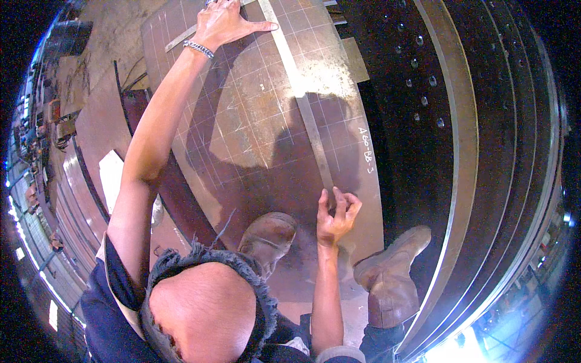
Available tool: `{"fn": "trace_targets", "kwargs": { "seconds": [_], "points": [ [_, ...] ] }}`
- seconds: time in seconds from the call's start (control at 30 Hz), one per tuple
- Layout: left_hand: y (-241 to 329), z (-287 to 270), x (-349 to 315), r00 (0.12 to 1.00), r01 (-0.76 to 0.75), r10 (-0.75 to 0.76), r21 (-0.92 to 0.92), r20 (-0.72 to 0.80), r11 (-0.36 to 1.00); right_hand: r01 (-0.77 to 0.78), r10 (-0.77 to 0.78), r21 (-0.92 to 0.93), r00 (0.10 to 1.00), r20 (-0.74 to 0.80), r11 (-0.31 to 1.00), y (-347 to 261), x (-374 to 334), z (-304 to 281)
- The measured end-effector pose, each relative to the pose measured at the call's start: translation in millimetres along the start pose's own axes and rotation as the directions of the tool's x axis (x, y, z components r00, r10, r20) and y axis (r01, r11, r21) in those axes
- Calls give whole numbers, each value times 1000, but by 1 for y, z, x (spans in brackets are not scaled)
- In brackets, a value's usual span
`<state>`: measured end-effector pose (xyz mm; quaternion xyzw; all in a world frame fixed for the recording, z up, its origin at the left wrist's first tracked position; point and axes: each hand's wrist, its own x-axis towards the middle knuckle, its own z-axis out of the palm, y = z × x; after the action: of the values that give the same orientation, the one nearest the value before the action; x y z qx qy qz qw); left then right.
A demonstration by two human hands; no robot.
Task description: The person measures and marks a large metal sheet using a square ruler and a marker. They then consult a document and continue marking circles and lines on the metal surface.
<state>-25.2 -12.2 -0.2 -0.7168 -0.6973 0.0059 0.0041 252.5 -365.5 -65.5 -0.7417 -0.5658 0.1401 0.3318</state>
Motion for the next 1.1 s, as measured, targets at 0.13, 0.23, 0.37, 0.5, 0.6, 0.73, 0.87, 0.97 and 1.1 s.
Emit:
{"fn": "trace_targets", "kwargs": {
  "seconds": [0.13,0.23,0.37,0.5,0.6,0.73,0.87,0.97,1.1],
  "points": [
    [-2,6,0,999,16,-16,-8,-32,1000,-1,1,-18,1000,12,1000,0,-1,0],
    [1,6,-1,1000,4,-4,-23,1,1000,2,-1,-38,1000,26,999,5,-4,-1],
    [-8,21,-4,995,-25,28,27,-96,999,-212,203,102,974,98,972,-21,13,-11],
    [-5,19,-4,995,-13,15,19,-99,1000,-271,250,89,948,194,958,-35,53,-18],
    [-6,18,-4,993,-12,14,19,-114,1000,-48,-1,121,926,378,992,-48,100,-22],
    [-2,10,-2,999,11,-11,1,-36,1000,-77,26,72,841,540,994,-70,139,-19],
    [-9,15,-4,996,-2,4,18,-87,1000,19,-47,56,834,550,998,-77,157,-3],
    [-8,17,-3,996,2,-1,15,-91,1000,187,-218,113,850,479,976,-70,158,9],
    [-4,14,-3,998,25,-26,-6,-51,1000,105,-134,86,842,523,991,-73,154,18]
  ]
}}
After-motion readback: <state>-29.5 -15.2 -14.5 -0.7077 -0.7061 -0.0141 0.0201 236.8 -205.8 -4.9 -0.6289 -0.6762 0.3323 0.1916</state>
